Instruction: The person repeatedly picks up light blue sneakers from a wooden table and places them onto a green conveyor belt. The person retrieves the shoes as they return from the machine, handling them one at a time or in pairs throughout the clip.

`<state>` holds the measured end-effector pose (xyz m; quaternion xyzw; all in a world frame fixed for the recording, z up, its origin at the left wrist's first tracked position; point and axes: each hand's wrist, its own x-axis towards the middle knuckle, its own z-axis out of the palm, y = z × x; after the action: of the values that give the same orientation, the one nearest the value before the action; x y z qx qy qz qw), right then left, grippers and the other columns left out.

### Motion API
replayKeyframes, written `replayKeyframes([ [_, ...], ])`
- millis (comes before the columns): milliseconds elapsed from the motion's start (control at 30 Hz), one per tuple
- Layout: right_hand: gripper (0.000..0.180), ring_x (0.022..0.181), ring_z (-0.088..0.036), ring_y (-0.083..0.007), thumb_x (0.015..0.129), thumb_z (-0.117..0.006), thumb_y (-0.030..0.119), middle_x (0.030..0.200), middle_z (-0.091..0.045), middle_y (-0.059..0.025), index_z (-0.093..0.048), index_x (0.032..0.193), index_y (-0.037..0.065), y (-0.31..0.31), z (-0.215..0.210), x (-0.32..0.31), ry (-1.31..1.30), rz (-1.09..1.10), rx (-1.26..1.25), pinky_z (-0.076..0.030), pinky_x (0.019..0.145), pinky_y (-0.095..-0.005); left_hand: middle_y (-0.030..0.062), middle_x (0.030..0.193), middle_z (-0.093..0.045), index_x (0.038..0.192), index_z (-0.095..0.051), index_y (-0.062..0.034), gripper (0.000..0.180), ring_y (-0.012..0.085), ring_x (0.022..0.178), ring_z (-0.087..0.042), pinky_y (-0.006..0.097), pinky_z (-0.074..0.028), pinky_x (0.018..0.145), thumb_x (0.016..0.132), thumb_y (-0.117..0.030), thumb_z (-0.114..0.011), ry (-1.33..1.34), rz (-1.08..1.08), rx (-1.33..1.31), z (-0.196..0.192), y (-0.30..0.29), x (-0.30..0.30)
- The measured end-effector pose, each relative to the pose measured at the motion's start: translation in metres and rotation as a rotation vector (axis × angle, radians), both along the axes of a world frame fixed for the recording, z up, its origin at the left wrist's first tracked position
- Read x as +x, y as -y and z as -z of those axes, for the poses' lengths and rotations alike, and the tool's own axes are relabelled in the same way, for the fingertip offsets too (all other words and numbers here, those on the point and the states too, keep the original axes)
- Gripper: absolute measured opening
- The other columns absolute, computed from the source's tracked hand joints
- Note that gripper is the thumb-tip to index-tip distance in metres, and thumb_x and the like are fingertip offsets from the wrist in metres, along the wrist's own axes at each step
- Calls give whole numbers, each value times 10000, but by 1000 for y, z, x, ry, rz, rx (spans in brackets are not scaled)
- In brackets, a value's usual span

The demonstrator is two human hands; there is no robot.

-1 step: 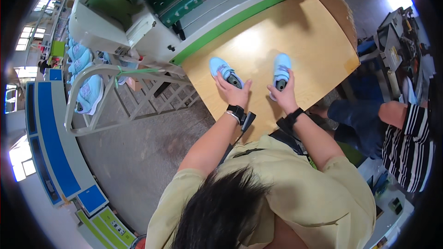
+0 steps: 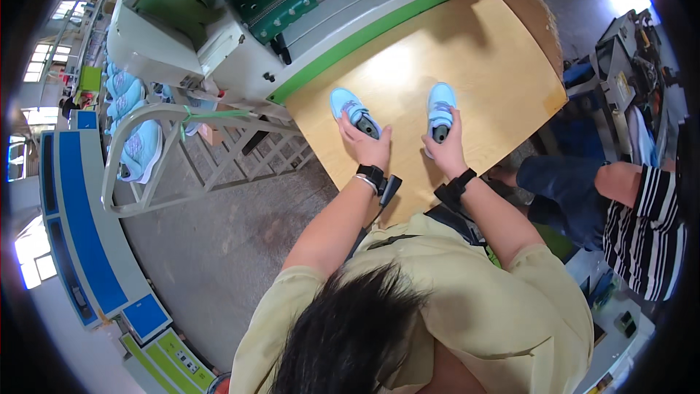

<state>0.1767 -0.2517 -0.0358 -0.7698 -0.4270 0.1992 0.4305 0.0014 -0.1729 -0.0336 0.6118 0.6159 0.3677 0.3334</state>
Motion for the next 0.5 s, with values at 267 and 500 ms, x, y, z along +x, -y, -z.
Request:
replayKeyframes([
  [267, 809, 1141, -577, -259, 764, -770, 87, 1239, -552, -180, -308, 1428, 100, -55, -112, 2, -609, -137, 62, -461, 1000, -389, 154, 1385, -487, 1549, -204, -71, 931, 259, 1226, -549, 379, -484, 1017, 771, 12, -707, 712, 80, -375, -124, -67, -38],
  [500, 686, 1209, -574, -304, 808, -756, 105, 1273, -561, -188, -378, 1376, 35, -267, -245, 37, -32, -277, 702, -429, 1061, -380, 246, 1548, -321, 1556, -208, 21, 951, 351, 1439, -342, 408, -244, 1202, 799, -149, -758, 249, -17, 438, -233, -201, -32],
])
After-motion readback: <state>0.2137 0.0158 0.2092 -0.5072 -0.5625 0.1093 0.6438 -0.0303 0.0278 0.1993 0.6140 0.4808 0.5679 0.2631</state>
